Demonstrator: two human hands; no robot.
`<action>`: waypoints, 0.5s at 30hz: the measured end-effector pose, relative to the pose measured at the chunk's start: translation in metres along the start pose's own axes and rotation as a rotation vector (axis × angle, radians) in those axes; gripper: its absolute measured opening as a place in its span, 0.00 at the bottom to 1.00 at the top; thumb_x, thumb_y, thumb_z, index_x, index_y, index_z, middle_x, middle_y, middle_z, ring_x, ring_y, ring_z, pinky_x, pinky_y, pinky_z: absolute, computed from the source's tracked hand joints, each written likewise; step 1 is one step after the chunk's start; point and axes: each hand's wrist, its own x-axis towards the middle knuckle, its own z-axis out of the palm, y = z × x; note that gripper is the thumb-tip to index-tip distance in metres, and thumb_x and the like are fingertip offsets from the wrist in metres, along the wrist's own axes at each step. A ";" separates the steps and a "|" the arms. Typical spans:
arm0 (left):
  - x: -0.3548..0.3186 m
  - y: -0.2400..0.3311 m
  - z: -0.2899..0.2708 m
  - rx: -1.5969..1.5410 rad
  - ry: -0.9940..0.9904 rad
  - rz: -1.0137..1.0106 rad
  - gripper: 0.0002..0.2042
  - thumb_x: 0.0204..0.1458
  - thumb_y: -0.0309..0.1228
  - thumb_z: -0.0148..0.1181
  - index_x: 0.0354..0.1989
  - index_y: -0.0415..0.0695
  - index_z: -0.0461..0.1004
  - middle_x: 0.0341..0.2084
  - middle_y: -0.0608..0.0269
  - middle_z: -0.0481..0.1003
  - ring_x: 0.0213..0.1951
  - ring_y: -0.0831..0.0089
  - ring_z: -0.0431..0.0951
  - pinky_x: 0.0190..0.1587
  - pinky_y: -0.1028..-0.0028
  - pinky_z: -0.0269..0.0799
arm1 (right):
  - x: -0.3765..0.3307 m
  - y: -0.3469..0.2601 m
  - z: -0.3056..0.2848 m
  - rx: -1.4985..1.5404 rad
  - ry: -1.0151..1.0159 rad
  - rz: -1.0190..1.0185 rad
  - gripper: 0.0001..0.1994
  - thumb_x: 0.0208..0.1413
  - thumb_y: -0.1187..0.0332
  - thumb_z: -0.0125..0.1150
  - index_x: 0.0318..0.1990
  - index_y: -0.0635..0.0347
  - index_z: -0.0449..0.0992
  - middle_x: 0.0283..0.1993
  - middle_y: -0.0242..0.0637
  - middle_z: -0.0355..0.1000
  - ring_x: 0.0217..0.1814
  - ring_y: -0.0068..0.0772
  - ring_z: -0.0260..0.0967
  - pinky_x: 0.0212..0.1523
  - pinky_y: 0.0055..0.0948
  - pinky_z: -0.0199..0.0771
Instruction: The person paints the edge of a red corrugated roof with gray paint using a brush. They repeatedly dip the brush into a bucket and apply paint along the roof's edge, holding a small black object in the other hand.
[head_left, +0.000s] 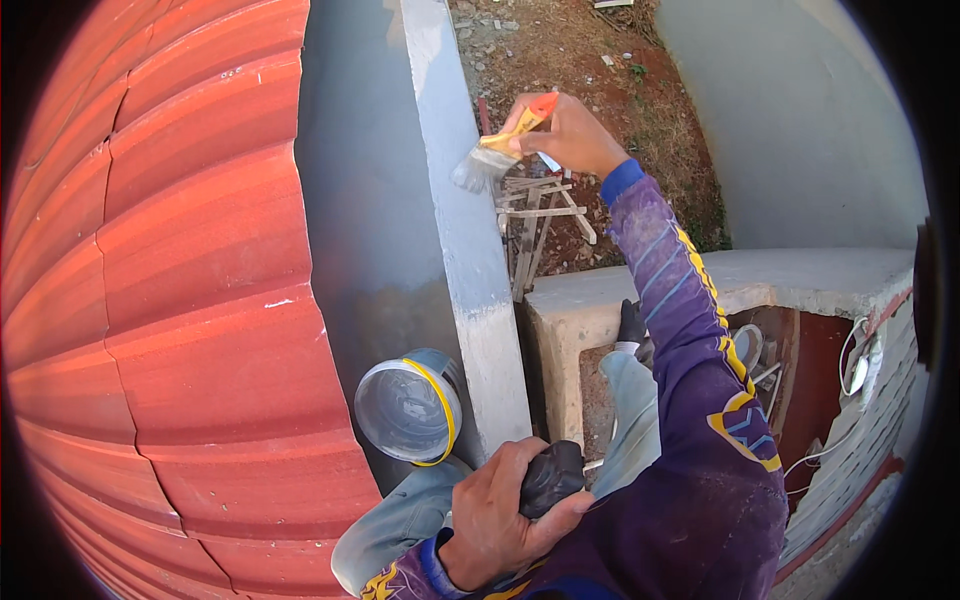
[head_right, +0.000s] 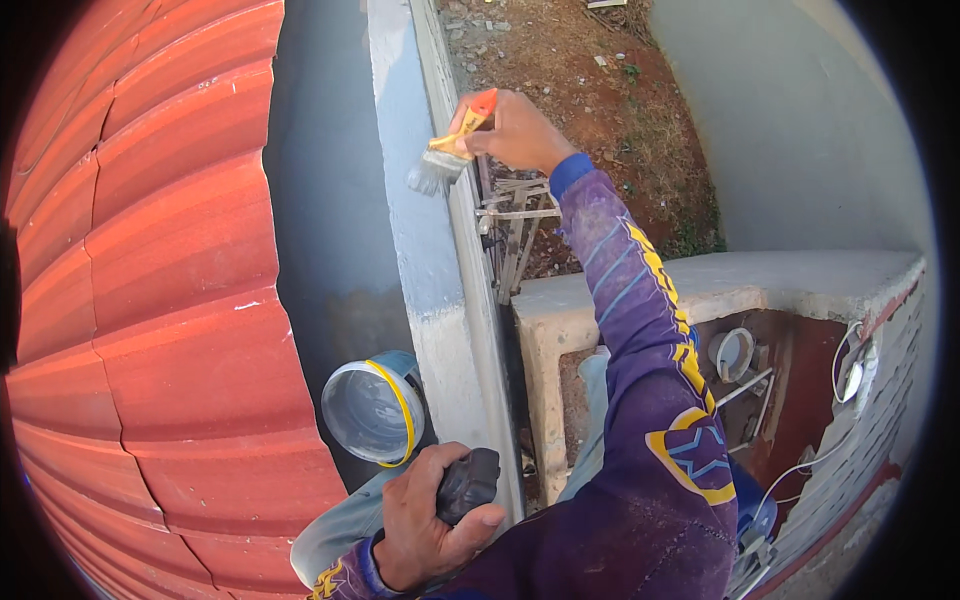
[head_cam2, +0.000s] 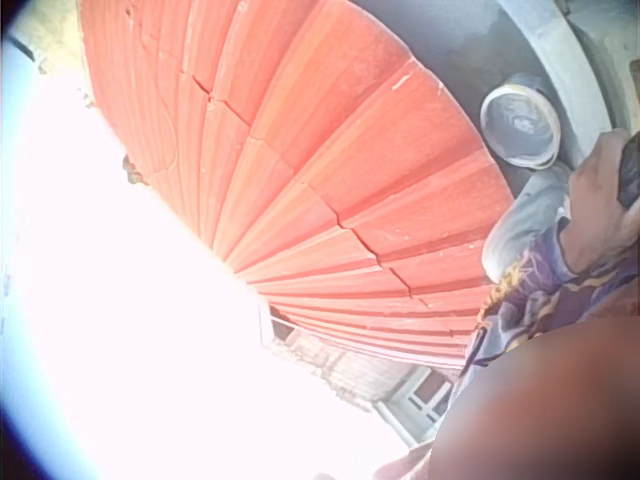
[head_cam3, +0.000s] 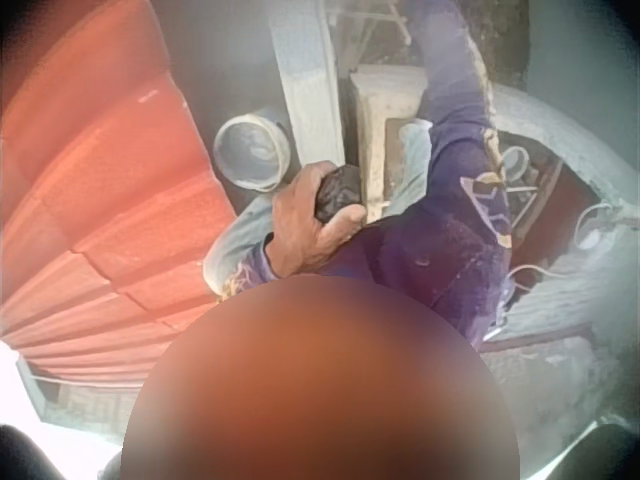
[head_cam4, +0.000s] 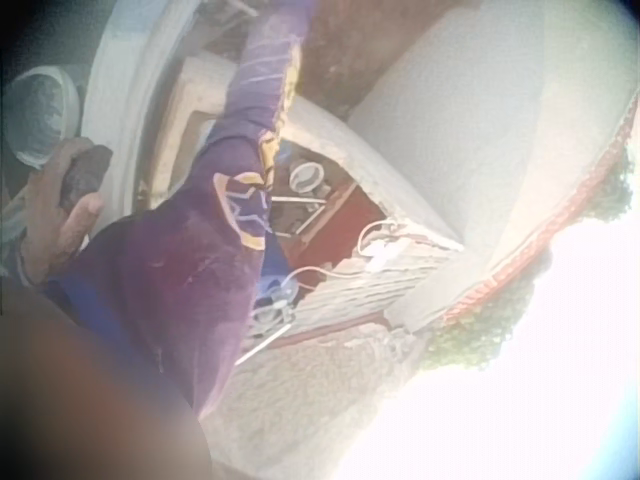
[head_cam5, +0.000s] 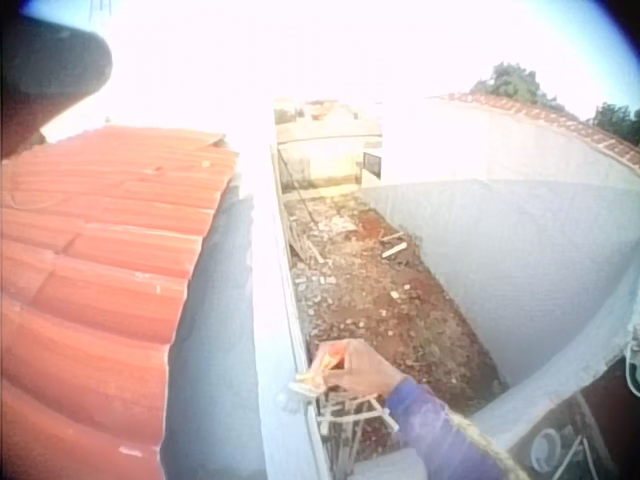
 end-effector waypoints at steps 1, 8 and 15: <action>0.002 0.000 0.000 0.000 0.001 0.000 0.32 0.56 0.57 0.70 0.48 0.36 0.73 0.29 0.51 0.77 0.28 0.59 0.80 0.33 0.65 0.76 | 0.038 0.012 -0.017 -0.200 0.033 -0.027 0.10 0.52 0.68 0.72 0.40 0.61 0.83 0.35 0.41 0.81 0.37 0.34 0.79 0.42 0.34 0.77; 0.002 -0.003 -0.007 0.123 0.031 -0.056 0.31 0.52 0.54 0.73 0.50 0.39 0.74 0.33 0.49 0.79 0.32 0.52 0.83 0.34 0.60 0.78 | 0.210 0.002 -0.014 -0.606 0.502 -0.193 0.10 0.57 0.70 0.65 0.47 0.46 0.81 0.39 0.48 0.81 0.44 0.59 0.79 0.45 0.51 0.78; 0.007 -0.002 -0.030 0.095 0.124 0.039 0.32 0.52 0.54 0.74 0.49 0.38 0.73 0.30 0.54 0.78 0.28 0.58 0.82 0.29 0.64 0.78 | 0.205 -0.005 0.002 -0.655 0.205 -0.314 0.09 0.59 0.71 0.65 0.46 0.49 0.80 0.42 0.49 0.81 0.47 0.58 0.79 0.47 0.51 0.78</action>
